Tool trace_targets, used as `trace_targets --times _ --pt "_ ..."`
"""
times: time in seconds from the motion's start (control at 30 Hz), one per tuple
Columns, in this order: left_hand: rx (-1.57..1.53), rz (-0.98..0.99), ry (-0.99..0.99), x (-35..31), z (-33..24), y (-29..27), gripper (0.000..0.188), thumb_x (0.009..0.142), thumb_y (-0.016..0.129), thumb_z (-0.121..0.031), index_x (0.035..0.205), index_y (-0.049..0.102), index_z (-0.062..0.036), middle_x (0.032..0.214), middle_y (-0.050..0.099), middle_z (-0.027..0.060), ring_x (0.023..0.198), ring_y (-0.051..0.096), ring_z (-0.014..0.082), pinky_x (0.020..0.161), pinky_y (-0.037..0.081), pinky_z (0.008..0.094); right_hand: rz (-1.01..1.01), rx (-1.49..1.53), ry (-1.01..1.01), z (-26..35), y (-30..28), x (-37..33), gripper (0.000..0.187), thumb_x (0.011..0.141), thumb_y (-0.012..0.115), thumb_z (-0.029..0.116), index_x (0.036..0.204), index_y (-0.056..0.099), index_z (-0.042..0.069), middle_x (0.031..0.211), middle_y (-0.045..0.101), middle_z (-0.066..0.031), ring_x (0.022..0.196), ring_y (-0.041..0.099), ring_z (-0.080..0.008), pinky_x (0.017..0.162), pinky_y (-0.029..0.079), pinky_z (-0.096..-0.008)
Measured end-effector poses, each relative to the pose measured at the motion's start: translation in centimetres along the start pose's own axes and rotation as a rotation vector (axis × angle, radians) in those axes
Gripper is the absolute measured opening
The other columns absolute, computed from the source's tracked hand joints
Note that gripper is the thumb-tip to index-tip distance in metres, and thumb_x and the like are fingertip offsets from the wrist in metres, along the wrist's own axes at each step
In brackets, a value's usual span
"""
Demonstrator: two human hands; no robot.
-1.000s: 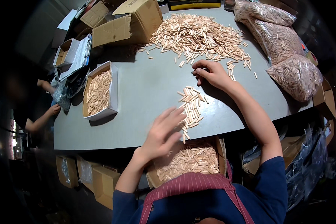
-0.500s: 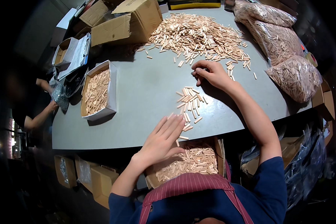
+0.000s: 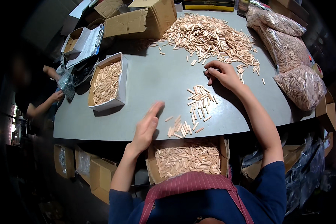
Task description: The person sorts small, light-colored wooden sticks on a table, picking them up and placing them into a cardboard box. Another person is visible in the background handling plastic bags and other items.
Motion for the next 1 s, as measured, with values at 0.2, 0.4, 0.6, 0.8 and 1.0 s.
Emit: trace_targets --times 0.2,0.4,0.6,0.8,1.0 --pt "0.135 0.135 0.103 0.7 -0.7 1.3 0.064 0.115 0.032 -0.041 0.158 0.041 0.0062 0.16 0.048 0.025 0.154 0.038 0.0401 0.129 0.021 0.0504 -0.003 -0.013 -0.008 -0.3 -0.1 0.1 0.022 0.105 0.06 0.011 0.119 0.067 -0.003 0.098 0.073 -0.0123 0.072 0.076 -0.0159 0.072 0.058 -0.0278" --pt "0.055 0.24 0.139 1.0 -1.8 2.1 0.059 0.114 0.04 -0.035 0.159 0.042 0.0046 0.162 0.045 0.0246 0.154 0.037 0.0404 0.129 0.021 0.05 -0.001 0.001 -0.018 0.0 -0.1 0.0 0.021 0.105 0.06 0.01 0.119 0.067 -0.004 0.097 0.074 -0.0124 0.072 0.076 -0.016 0.072 0.059 -0.0281" --pt "-0.359 0.551 0.145 1.0 -1.7 2.4 0.052 0.114 0.043 -0.031 0.149 0.055 0.005 0.145 0.064 0.022 0.141 0.056 0.0358 0.124 0.036 0.0466 0.023 -0.015 -0.004 -0.4 -0.4 0.1 0.024 0.108 0.059 0.012 0.124 0.065 -0.005 0.101 0.072 -0.0116 0.073 0.074 -0.0147 0.071 0.058 -0.0268" --pt "-0.58 0.285 -0.149 3.1 -0.3 2.7 0.047 0.114 0.045 -0.028 0.144 0.06 0.004 0.141 0.068 0.0153 0.135 0.062 0.0273 0.117 0.045 0.0404 0.029 -0.045 -0.01 -0.5 -0.2 0.2 0.024 0.107 0.059 0.011 0.124 0.065 -0.005 0.102 0.073 -0.0126 0.074 0.074 -0.0145 0.071 0.058 -0.027" --pt "0.021 0.104 0.135 11.5 1.7 3.7 0.047 0.109 0.048 -0.023 0.148 0.056 0.0013 0.157 0.053 0.0199 0.15 0.044 0.0338 0.125 0.032 0.0429 -0.019 0.042 -0.029 -0.5 0.1 0.2 0.024 0.108 0.059 0.012 0.126 0.063 -0.004 0.103 0.073 -0.0136 0.07 0.073 -0.0153 0.067 0.058 -0.0277"
Point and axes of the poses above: each hand's wrist, its own x-axis towards the middle knuckle, its own y-axis out of the palm, z = x × y, the point moved 2 cm from there along x, towards the middle knuckle
